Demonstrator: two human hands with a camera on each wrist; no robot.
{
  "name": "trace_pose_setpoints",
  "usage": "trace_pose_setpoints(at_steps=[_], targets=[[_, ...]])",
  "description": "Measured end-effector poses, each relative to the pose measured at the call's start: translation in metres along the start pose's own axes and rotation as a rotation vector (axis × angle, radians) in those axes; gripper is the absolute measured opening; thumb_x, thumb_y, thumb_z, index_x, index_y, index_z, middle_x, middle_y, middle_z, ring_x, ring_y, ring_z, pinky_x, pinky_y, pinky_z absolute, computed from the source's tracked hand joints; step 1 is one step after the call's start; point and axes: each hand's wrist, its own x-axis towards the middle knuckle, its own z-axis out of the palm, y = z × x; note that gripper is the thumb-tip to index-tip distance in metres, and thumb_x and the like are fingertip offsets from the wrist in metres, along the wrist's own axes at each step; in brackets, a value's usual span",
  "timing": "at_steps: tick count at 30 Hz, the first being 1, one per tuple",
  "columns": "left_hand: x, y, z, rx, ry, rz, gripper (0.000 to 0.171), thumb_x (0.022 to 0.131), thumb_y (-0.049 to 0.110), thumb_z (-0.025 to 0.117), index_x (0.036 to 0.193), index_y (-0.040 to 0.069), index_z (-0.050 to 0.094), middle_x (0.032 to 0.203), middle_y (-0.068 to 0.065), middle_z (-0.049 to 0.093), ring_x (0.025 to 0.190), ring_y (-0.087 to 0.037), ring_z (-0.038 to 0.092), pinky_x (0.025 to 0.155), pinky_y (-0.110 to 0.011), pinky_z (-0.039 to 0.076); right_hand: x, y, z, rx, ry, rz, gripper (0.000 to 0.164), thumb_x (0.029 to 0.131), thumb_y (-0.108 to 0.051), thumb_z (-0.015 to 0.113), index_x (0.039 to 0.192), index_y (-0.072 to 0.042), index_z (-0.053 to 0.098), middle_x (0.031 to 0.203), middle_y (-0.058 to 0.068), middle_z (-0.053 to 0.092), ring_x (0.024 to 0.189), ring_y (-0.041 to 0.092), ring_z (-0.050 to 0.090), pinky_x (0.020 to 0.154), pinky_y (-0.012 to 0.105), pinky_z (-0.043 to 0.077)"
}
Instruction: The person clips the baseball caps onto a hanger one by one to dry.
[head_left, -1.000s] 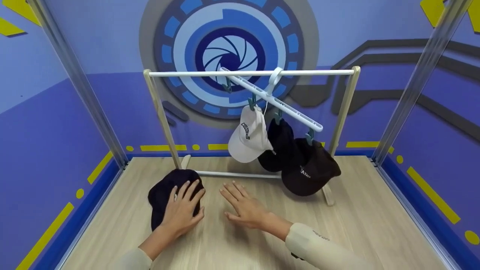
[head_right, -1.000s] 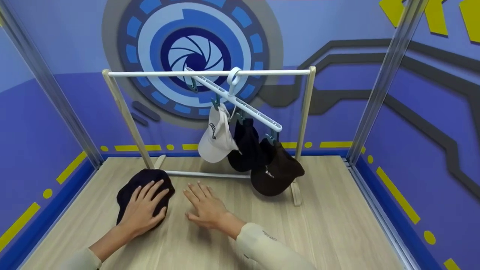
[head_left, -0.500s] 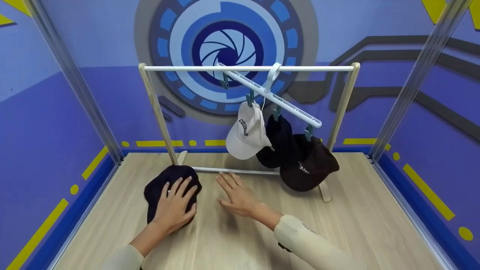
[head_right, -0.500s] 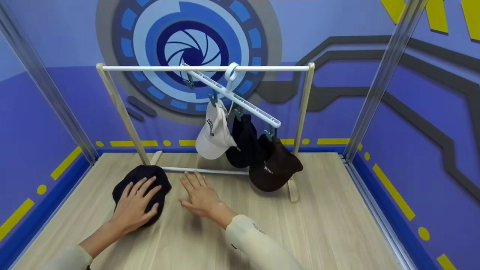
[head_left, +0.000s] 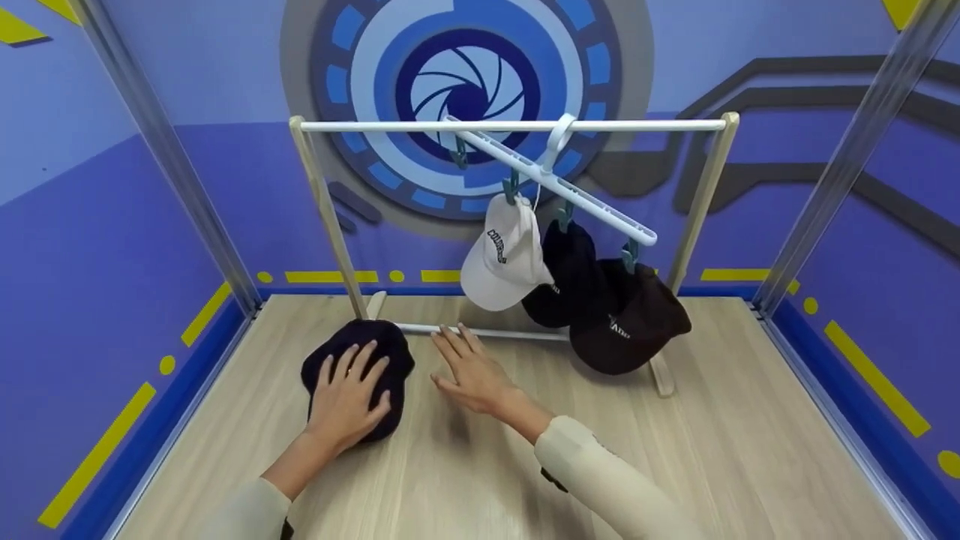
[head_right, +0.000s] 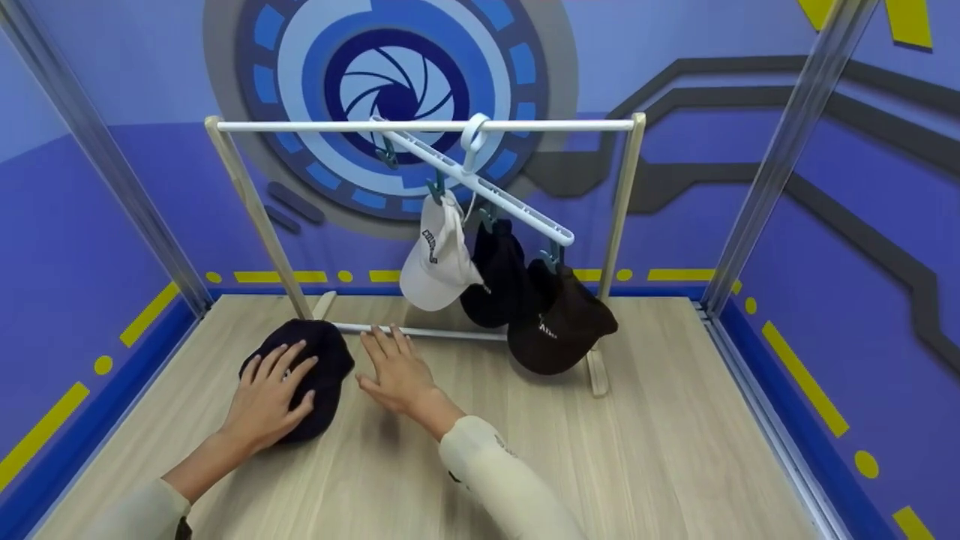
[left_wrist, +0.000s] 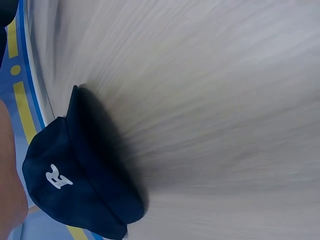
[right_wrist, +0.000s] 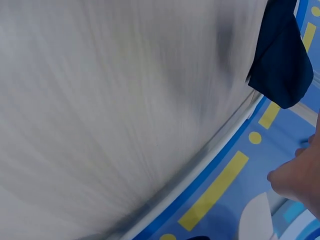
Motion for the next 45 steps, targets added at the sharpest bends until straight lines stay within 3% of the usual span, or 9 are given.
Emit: trace_pose_setpoints(at_steps=[8,16,22,30,45], targets=[[-0.006,-0.005,0.000,-0.014,-0.048,-0.058,0.055,0.086,0.045,0.053,0.135,0.019,0.052,0.148,-0.008,0.038,0.132,-0.035,0.036,0.103,-0.062,0.027,0.007,-0.010,0.004,0.061,-0.051,0.045,0.069,0.097,-0.051,0.035,0.152,-0.015,0.015,0.158,0.006,0.014,0.144,0.031,0.007,0.115,0.043,0.018],[-0.008,-0.013,-0.003,-0.036,-0.065,-0.104,0.057,0.087,0.043,0.054,0.138,0.018,0.049,0.148,-0.008,0.037,0.133,-0.035,0.035,0.104,-0.062,0.025,0.014,-0.015,0.010,0.118,-0.037,0.080,0.068,0.098,-0.052,0.033,0.152,-0.014,0.019,0.157,0.008,0.018,0.144,0.032,0.009,0.114,0.043,0.018],[-0.010,-0.021,-0.001,-0.045,-0.048,-0.119,0.058,0.087,0.042,0.053,0.139,0.018,0.047,0.147,-0.009,0.038,0.132,-0.035,0.034,0.104,-0.062,0.024,0.018,-0.013,0.013,0.137,-0.044,0.104,0.067,0.098,-0.049,0.034,0.151,-0.010,0.021,0.156,0.012,0.020,0.144,0.033,0.008,0.115,0.044,0.013],[-0.010,-0.027,-0.002,-0.071,-0.029,-0.188,0.060,0.086,0.040,0.055,0.140,0.016,0.045,0.146,-0.010,0.039,0.129,-0.035,0.037,0.101,-0.060,0.028,0.026,-0.019,0.014,0.177,-0.031,0.103,0.065,0.098,-0.044,0.038,0.150,-0.007,0.023,0.154,0.015,0.024,0.142,0.035,0.015,0.115,0.046,0.013],[-0.003,-0.031,-0.001,-0.113,-0.077,-0.307,0.065,0.087,0.041,0.057,0.144,0.016,0.038,0.144,-0.014,0.037,0.128,-0.036,0.035,0.099,-0.062,0.026,0.045,-0.036,0.013,0.092,-0.110,0.121,0.065,0.100,-0.048,0.030,0.151,-0.011,0.019,0.155,0.010,0.022,0.143,0.032,0.013,0.116,0.044,0.012]])
